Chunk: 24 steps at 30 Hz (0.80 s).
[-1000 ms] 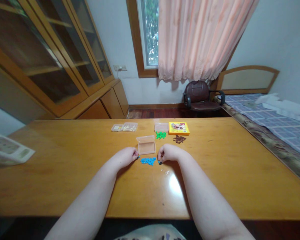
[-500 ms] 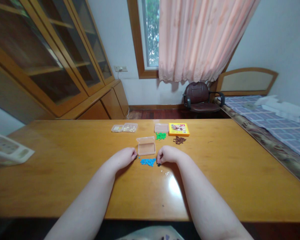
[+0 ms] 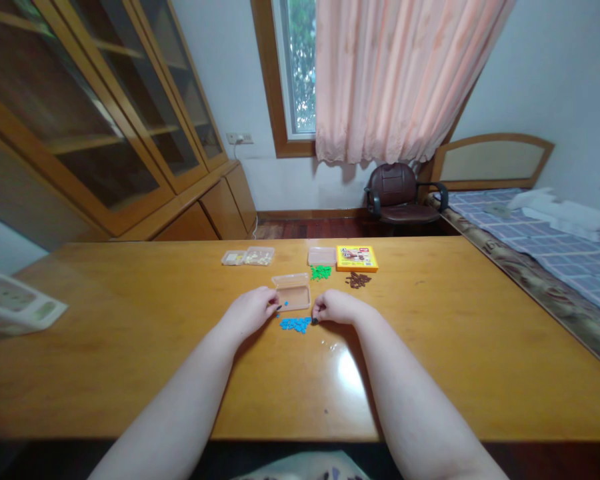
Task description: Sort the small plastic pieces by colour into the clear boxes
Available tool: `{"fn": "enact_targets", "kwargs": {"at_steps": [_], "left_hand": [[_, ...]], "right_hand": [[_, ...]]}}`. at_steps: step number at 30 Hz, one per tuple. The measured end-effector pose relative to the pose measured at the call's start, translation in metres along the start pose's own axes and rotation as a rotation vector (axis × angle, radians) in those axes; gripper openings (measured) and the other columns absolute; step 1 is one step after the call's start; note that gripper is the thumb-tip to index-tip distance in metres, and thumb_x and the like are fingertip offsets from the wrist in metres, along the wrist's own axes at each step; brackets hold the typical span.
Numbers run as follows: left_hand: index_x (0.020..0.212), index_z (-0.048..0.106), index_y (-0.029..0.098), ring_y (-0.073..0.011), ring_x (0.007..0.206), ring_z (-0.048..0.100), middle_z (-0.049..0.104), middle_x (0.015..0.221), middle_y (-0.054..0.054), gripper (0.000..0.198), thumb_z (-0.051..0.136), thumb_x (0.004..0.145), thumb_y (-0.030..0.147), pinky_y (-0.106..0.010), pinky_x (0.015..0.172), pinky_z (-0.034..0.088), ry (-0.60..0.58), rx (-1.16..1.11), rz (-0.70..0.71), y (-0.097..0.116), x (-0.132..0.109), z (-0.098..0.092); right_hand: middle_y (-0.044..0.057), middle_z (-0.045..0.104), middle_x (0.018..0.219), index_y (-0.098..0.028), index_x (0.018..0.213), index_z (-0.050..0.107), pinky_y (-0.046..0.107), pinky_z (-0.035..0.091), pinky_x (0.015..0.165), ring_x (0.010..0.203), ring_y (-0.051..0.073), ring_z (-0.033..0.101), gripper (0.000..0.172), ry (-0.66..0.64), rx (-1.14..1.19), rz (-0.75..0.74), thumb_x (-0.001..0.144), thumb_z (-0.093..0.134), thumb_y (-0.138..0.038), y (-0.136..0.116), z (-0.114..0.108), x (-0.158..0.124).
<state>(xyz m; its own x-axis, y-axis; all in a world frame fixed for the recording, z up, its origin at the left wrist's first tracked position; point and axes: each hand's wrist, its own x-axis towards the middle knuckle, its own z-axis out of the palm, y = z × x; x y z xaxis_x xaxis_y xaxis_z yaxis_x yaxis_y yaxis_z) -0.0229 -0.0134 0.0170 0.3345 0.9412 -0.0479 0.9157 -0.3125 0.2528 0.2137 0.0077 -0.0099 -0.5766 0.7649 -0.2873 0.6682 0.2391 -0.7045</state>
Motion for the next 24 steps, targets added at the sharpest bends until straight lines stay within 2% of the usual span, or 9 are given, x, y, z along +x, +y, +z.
{"fn": "enact_targets", "kwargs": {"at_steps": [2,6,8,10,14,16,19,24], "left_hand": [[0.080,0.065,0.022,-0.0194,0.079,0.060,0.065,0.086,-0.006,0.012,0.054,0.080,0.025,-0.026,0.070,0.042,-0.024,0.019,0.023,-0.002,-0.001,0.000],[0.076,0.067,0.024,-0.0204,0.076,0.061,0.067,0.081,-0.005,0.010,0.058,0.074,0.021,-0.027,0.066,0.042,-0.099,0.026,0.050,-0.002,-0.003,0.003],[0.077,0.067,0.025,-0.0212,0.076,0.062,0.068,0.080,-0.005,0.010,0.059,0.073,0.021,-0.027,0.065,0.042,-0.131,0.046,0.041,-0.001,-0.004,0.003],[0.078,0.068,0.025,-0.0220,0.076,0.062,0.068,0.080,-0.005,0.010,0.059,0.073,0.021,-0.027,0.065,0.042,-0.147,0.071,0.019,-0.001,-0.004,0.002],[0.079,0.068,0.024,-0.0227,0.078,0.063,0.069,0.082,-0.006,0.012,0.058,0.074,0.021,-0.028,0.067,0.044,-0.161,0.103,0.004,-0.001,-0.003,0.002],[0.078,0.068,0.023,-0.0224,0.078,0.064,0.069,0.082,-0.007,0.011,0.057,0.074,0.022,-0.028,0.068,0.045,-0.177,0.118,0.004,-0.001,-0.003,0.003],[0.077,0.067,0.022,-0.0216,0.078,0.064,0.069,0.082,-0.007,0.011,0.056,0.076,0.023,-0.028,0.069,0.046,-0.207,0.129,-0.009,-0.001,-0.002,0.003],[0.080,0.065,0.022,-0.0209,0.080,0.064,0.069,0.086,-0.005,0.010,0.056,0.075,0.022,-0.027,0.069,0.046,-0.203,0.096,-0.023,-0.001,-0.004,0.003]], "right_hand": [[0.001,0.068,0.071,-0.018,0.076,0.069,0.023,0.039,0.059,0.062,0.013,0.056,0.011,0.095,0.031,-0.043,0.073,0.059,-0.020,-0.002,0.002,0.002],[0.003,0.065,0.074,-0.016,0.080,0.068,0.024,0.039,0.061,0.067,0.014,0.054,0.012,0.420,0.015,-0.076,0.079,0.058,-0.023,-0.005,0.010,0.012],[0.004,0.066,0.079,-0.017,0.085,0.069,0.025,0.040,0.063,0.070,0.015,0.055,0.014,0.479,0.004,-0.091,0.079,0.058,-0.024,-0.005,0.014,0.015],[0.004,0.067,0.078,-0.018,0.085,0.070,0.025,0.040,0.062,0.068,0.014,0.055,0.014,0.437,0.003,-0.120,0.077,0.061,-0.023,-0.004,0.015,0.015],[0.001,0.068,0.071,-0.018,0.081,0.072,0.023,0.041,0.058,0.060,0.012,0.057,0.013,0.230,0.047,-0.103,0.072,0.063,-0.021,-0.001,0.012,0.010],[0.001,0.070,0.073,-0.019,0.083,0.073,0.023,0.043,0.060,0.063,0.013,0.060,0.016,0.158,0.056,-0.078,0.070,0.064,-0.020,-0.001,0.010,0.007],[0.001,0.072,0.078,-0.021,0.086,0.074,0.024,0.044,0.064,0.068,0.015,0.063,0.020,0.108,0.005,-0.050,0.068,0.066,-0.023,-0.005,0.008,0.004],[0.000,0.072,0.074,-0.022,0.080,0.075,0.023,0.042,0.061,0.065,0.015,0.061,0.017,0.103,-0.106,0.022,0.066,0.065,-0.021,-0.010,0.008,0.004]]}}
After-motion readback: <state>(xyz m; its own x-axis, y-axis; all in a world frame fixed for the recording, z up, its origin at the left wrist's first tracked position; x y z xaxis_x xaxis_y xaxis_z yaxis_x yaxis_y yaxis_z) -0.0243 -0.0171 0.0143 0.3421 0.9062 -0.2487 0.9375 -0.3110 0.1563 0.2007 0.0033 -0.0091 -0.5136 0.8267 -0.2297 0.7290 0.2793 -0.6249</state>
